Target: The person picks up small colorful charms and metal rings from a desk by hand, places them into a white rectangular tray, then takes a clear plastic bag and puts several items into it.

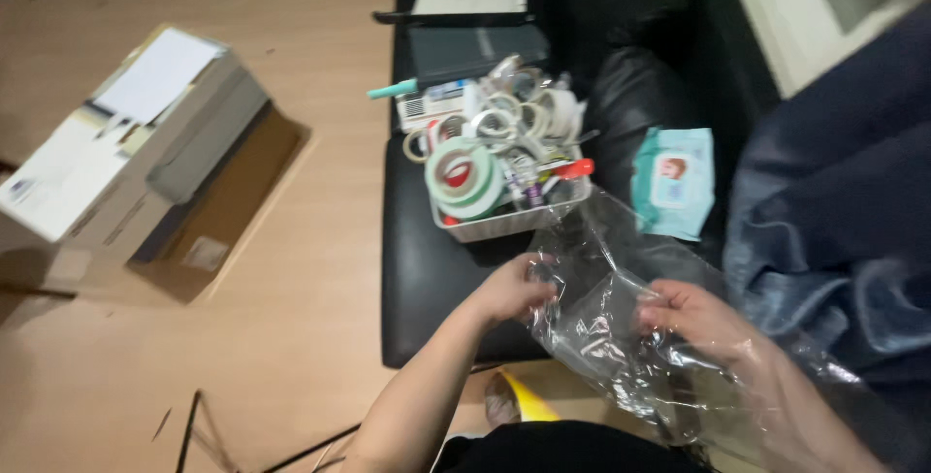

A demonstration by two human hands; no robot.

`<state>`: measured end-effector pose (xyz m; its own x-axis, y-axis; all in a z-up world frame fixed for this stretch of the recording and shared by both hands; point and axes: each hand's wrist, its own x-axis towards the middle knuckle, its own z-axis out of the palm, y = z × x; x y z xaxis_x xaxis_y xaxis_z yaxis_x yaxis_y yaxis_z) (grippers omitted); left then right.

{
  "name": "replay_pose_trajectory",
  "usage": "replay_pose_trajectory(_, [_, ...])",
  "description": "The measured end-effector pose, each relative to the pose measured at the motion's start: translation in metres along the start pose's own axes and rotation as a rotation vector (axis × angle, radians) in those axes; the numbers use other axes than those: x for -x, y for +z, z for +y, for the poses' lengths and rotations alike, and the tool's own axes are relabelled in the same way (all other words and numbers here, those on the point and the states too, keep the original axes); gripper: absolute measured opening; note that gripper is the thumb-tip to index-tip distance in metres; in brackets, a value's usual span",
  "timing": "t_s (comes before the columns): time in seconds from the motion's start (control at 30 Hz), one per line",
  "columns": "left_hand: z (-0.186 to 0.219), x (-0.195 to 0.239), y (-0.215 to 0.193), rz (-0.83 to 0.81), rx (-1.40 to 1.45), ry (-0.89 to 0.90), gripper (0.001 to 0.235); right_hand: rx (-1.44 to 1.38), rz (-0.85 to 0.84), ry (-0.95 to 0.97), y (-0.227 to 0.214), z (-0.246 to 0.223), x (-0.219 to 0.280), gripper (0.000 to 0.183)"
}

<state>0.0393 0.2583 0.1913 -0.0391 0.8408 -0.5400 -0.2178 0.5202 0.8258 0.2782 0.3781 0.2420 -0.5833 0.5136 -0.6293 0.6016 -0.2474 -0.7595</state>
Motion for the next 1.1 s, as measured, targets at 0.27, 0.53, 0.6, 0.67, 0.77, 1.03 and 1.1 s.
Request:
replay_pose_trajectory(0.27, [0.058, -0.112, -0.041, 0.506, 0.223, 0.198, 0.016, -0.009, 0.305, -0.180, -0.057, 0.138, 0.010, 0.025])
replay_pose_trajectory(0.53, [0.085, -0.167, -0.075, 0.812, 1.022, 0.103, 0.022, -0.561, 0.763, -0.121, -0.043, 0.150, 0.031, 0.017])
replay_pose_trajectory(0.6, [0.048, -0.220, -0.087, 0.707, 1.107, 0.080, 0.029, -0.684, 0.755, -0.259, -0.047, 0.184, 0.018, 0.004])
replay_pose_trajectory(0.67, [0.029, -0.244, -0.077, 0.899, 0.717, -0.015, 0.045, -0.686, 0.739, -0.268, -0.039, 0.169, 0.023, 0.005])
replay_pose_trajectory(0.77, [0.043, -0.236, -0.054, 1.046, 0.624, -0.172, 0.069, -0.714, 0.655, -0.338, -0.031, 0.147, 0.029, 0.007])
replay_pose_trajectory(1.03, [0.045, -0.204, -0.026, 0.303, -0.806, -0.321, 0.047, -0.805, 0.376, -0.427, -0.012, 0.092, 0.026, 0.010])
replay_pose_trajectory(1.1, [0.053, -0.163, -0.014, 0.452, 0.573, -0.218, 0.081, -0.848, 0.299, -0.427, -0.007, 0.086, 0.021, 0.011])
